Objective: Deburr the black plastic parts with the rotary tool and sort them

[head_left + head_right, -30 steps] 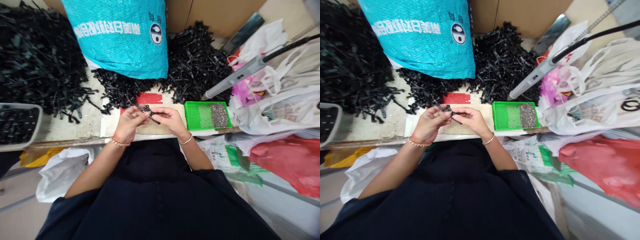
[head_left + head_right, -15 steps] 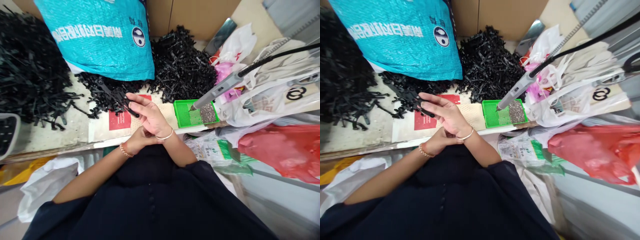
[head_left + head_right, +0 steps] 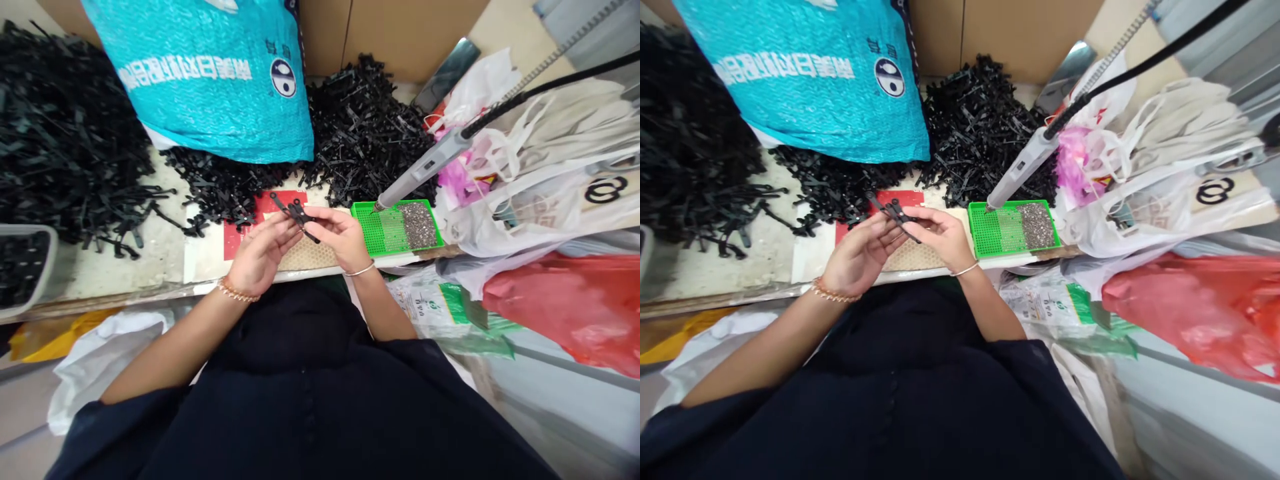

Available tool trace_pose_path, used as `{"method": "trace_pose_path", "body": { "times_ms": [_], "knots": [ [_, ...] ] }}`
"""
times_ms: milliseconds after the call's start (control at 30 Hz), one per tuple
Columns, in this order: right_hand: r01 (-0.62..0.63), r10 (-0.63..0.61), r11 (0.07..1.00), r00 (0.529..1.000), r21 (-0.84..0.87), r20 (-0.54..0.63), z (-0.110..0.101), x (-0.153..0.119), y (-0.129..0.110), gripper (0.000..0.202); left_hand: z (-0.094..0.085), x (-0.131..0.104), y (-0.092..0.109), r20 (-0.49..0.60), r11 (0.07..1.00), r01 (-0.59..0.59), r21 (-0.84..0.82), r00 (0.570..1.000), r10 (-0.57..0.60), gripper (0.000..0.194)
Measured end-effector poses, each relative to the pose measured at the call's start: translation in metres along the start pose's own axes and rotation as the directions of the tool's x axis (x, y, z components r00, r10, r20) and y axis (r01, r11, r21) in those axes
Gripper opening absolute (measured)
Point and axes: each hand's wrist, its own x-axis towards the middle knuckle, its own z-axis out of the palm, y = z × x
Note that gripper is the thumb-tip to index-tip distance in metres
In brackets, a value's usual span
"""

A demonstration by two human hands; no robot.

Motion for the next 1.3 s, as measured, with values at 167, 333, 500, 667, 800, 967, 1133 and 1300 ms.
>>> {"method": "trace_pose_path", "body": {
  "times_ms": [167, 333, 500, 667, 800, 967, 1133, 1300],
  "knots": [
    [0.120, -0.144, 0.963, 0.986, -0.240, -0.084, -0.019, -0.009, 0.021, 0.037, 0.022, 0.015, -0.015, -0.088, 0.994, 0.095, -0.054, 0.991, -0.099, 0.027],
    [0.181, -0.247, 0.779, 0.969, -0.600, -0.028, -0.036, -0.025, 0.017, 0.032, 0.032, 0.033, -0.027, -0.158, 0.978, 0.208, -0.028, 0.965, -0.210, 0.017],
    [0.188, -0.520, 0.646, 0.818, -0.740, -0.246, -0.092, -0.013, -0.008, 0.067, 0.035, 0.056, -0.026, -0.174, 0.948, 0.290, 0.129, 0.948, -0.266, 0.011],
    [0.294, -0.527, 0.771, 0.793, -0.565, -0.306, -0.138, 0.058, -0.009, 0.102, 0.050, 0.079, -0.033, -0.097, 0.859, 0.407, 0.311, 0.913, -0.397, 0.014],
    [0.297, -0.458, 0.805, 0.861, -0.513, -0.220, -0.136, 0.088, -0.015, 0.085, 0.061, 0.090, -0.045, -0.077, 0.814, 0.422, 0.399, 0.900, -0.429, 0.018],
    [0.307, -0.425, 0.864, 0.870, -0.399, -0.250, -0.132, 0.047, -0.032, 0.062, 0.056, 0.094, -0.051, -0.050, 0.815, 0.393, 0.425, 0.910, -0.412, 0.022],
    [0.210, -0.309, 0.947, 0.807, -0.245, -0.503, -0.145, 0.003, -0.013, 0.049, 0.049, 0.097, -0.053, -0.038, 0.811, 0.395, 0.432, 0.906, -0.421, 0.032],
    [0.184, -0.272, 0.962, 0.734, -0.203, -0.622, -0.152, -0.008, 0.002, 0.056, 0.044, 0.099, -0.055, -0.029, 0.806, 0.393, 0.442, 0.905, -0.425, 0.035]
  ]
}}
